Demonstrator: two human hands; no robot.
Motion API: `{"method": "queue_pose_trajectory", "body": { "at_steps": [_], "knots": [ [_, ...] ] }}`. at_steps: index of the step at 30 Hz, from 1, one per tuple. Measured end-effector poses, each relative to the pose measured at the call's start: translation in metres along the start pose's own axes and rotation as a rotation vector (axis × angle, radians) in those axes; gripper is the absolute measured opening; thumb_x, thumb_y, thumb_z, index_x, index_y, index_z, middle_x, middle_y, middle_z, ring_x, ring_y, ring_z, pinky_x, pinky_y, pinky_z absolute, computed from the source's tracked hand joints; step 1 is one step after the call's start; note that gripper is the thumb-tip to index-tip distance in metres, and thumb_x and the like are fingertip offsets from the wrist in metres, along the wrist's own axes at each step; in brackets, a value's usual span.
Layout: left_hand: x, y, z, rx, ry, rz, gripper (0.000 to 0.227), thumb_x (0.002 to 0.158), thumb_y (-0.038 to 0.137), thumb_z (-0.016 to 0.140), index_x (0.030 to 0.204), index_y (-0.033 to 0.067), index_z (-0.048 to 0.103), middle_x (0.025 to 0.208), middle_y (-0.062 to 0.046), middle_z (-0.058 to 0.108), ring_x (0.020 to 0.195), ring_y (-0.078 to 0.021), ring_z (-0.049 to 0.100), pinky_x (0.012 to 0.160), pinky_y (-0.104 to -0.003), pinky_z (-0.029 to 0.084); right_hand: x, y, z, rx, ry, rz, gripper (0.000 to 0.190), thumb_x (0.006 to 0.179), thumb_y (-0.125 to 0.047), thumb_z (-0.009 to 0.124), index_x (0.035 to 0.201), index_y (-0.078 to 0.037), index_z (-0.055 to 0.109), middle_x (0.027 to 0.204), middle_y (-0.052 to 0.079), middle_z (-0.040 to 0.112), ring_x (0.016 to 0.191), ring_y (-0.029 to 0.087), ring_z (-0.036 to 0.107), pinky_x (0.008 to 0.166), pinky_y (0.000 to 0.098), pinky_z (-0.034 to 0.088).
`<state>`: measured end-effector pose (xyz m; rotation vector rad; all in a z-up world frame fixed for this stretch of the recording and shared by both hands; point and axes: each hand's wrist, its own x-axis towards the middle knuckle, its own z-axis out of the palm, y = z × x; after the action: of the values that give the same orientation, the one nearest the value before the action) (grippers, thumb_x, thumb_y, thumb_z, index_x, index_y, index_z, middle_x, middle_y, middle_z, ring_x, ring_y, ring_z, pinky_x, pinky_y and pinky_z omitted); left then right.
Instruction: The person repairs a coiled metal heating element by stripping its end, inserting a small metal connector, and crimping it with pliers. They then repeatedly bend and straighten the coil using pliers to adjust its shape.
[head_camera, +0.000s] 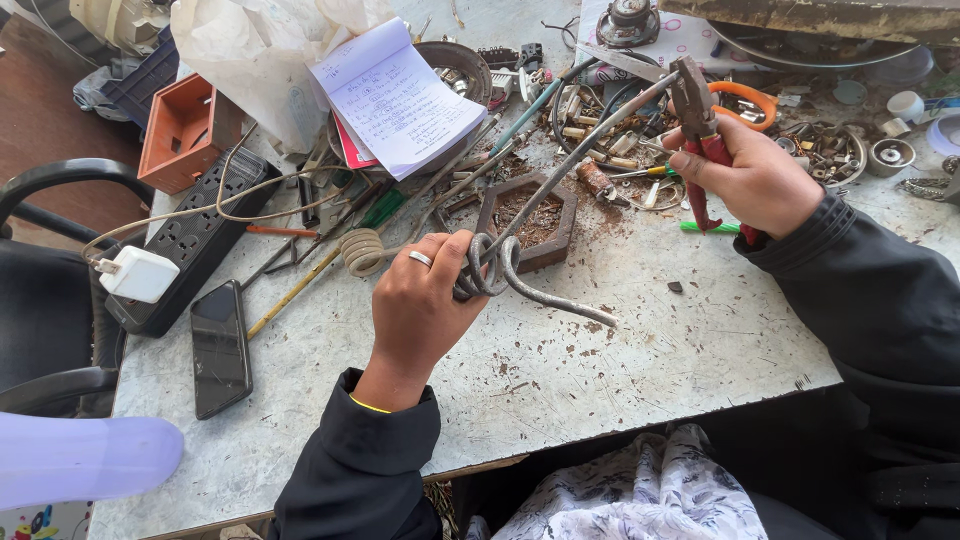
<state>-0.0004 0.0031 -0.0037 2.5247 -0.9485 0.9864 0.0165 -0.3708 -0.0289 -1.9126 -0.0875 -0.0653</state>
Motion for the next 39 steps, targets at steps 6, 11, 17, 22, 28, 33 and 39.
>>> {"method": "queue_pose_trajectory", "body": {
  "at_steps": [6, 11, 17, 22, 28, 33, 39],
  "knots": [
    [0.0, 0.0, -0.001, 0.0, -0.001, 0.005, 0.053, 0.075, 0.03, 0.089, 0.119, 0.0121, 0.064, 0.103, -0.005, 0.07, 0.092, -0.0259, 0.068, 0.075, -0.037, 0.058, -0.004, -0.018, -0.001, 0.17, -0.102, 0.036, 0.049, 0.101, -0.02, 0.057, 0.147, -0.008, 0.047, 0.093, 0.001, 0.065, 0.082, 0.012, 0.068, 0.068, 0.03, 0.057],
    [0.0, 0.001, -0.003, -0.012, 0.014, 0.013, 0.055, 0.076, 0.03, 0.09, 0.121, 0.0131, 0.063, 0.102, -0.003, 0.069, 0.091, -0.0248, 0.068, 0.075, -0.037, 0.058, -0.005, -0.027, -0.001, 0.284, -0.107, 0.158, 0.049, 0.099, -0.023, 0.057, 0.146, -0.015, 0.048, 0.082, -0.003, 0.06, 0.077, 0.011, 0.064, 0.07, 0.03, 0.06],
    [0.002, 0.003, -0.009, -0.006, 0.053, 0.026, 0.057, 0.076, 0.025, 0.087, 0.127, 0.0146, 0.064, 0.105, -0.002, 0.071, 0.099, -0.0231, 0.068, 0.079, -0.035, 0.059, -0.008, -0.028, -0.005, 0.113, 0.008, 0.119, 0.035, 0.098, -0.026, 0.066, 0.128, -0.01, 0.061, 0.072, 0.001, 0.056, 0.062, 0.011, 0.058, 0.05, 0.0293, 0.045],
    [0.0, 0.003, -0.003, -0.068, 0.03, 0.0, 0.054, 0.075, 0.031, 0.09, 0.119, 0.0143, 0.065, 0.099, -0.003, 0.069, 0.101, -0.025, 0.067, 0.081, -0.035, 0.058, -0.011, -0.021, -0.004, -0.014, 0.154, 0.023, 0.021, 0.101, -0.024, 0.071, 0.109, -0.005, 0.066, 0.072, -0.002, 0.059, 0.06, 0.007, 0.055, 0.052, 0.027, 0.045],
    [-0.009, 0.001, 0.011, -1.092, -0.416, -0.194, 0.048, 0.084, 0.034, 0.088, 0.117, 0.0058, 0.068, 0.105, -0.006, 0.072, 0.092, -0.0165, 0.072, 0.083, -0.029, 0.061, -0.021, -0.026, -0.023, -0.443, 0.409, -0.414, 0.018, 0.113, -0.017, 0.069, 0.117, 0.001, 0.069, 0.074, 0.003, 0.062, 0.062, 0.008, 0.056, 0.058, 0.0243, 0.043],
    [-0.009, -0.002, 0.014, -1.84, -0.823, -0.622, 0.062, 0.082, 0.031, 0.084, 0.128, -0.0003, 0.058, 0.09, -0.013, 0.071, 0.069, -0.016, 0.067, 0.05, -0.024, 0.052, -0.026, -0.022, -0.03, -0.492, 0.483, -0.482, 0.019, 0.115, -0.013, 0.07, 0.106, 0.004, 0.068, 0.071, 0.004, 0.058, 0.061, 0.008, 0.052, 0.058, 0.025, 0.042],
    [-0.003, 0.011, 0.012, -1.689, -0.328, -0.341, 0.103, 0.085, 0.026, 0.089, 0.159, 0.0285, 0.018, 0.14, -0.019, 0.05, 0.106, -0.0175, 0.067, 0.073, -0.028, 0.063, -0.007, -0.01, -0.035, -0.263, 0.497, -0.273, 0.022, 0.114, -0.02, 0.069, 0.112, 0.001, 0.068, 0.074, -0.001, 0.056, 0.064, 0.003, 0.047, 0.056, 0.025, 0.037]
  ]
}}
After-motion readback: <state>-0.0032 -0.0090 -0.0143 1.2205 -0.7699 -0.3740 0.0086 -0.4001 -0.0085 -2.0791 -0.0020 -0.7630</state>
